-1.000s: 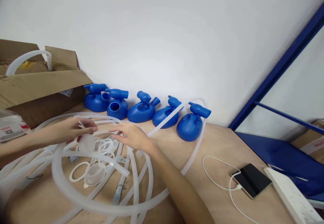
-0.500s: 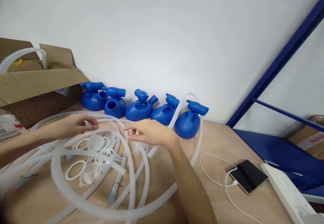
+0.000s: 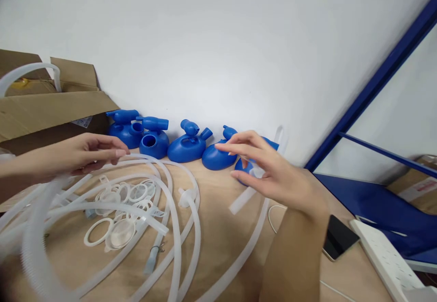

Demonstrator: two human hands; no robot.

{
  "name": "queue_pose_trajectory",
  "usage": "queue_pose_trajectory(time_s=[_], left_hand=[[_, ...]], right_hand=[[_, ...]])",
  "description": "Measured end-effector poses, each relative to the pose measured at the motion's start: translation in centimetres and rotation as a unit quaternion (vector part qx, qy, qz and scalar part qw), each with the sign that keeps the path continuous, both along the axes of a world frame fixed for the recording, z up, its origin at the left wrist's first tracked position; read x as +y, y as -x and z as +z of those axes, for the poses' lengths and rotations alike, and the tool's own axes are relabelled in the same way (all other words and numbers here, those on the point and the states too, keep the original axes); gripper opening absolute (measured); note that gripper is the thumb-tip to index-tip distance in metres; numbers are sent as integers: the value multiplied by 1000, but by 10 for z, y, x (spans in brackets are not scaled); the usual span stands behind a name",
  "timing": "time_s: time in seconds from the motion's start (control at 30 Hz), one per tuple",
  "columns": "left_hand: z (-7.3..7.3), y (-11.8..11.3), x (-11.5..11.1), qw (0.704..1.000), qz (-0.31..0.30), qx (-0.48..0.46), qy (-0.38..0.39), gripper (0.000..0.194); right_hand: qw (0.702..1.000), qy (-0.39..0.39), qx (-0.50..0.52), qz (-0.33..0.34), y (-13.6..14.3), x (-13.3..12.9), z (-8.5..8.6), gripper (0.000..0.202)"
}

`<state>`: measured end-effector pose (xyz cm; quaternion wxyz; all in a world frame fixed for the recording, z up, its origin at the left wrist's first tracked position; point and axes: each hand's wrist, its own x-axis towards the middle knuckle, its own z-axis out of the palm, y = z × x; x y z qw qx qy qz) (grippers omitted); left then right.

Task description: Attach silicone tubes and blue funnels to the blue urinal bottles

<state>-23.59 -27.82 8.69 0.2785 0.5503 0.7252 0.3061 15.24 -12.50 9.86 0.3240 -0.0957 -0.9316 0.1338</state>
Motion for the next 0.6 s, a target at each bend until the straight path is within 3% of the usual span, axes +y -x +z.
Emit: queue_pose_trajectory(time_s=[0.13,0.23,0.3,0.47,0.6], left_hand=[[27,-20,-9,985,13,-143,-101,42],[41,-38,-5,967,27,-188,-172,32],[45,-51,2,958,22,-221,-180,31],[36,-82,15,966,-42,-228,-109,50],[22,-102,11,967,-115,-225,-29,55]], right_hand=[[992,20,117,-40,-12,-9,-2,39],[981,17,191,-29,-1,-20,-1,32],[979,8,203,-13,15,-30,0,26],[982,-23,187,23,69,-56,-3,30],[978,8,205,43,98,-69,-13,38]])
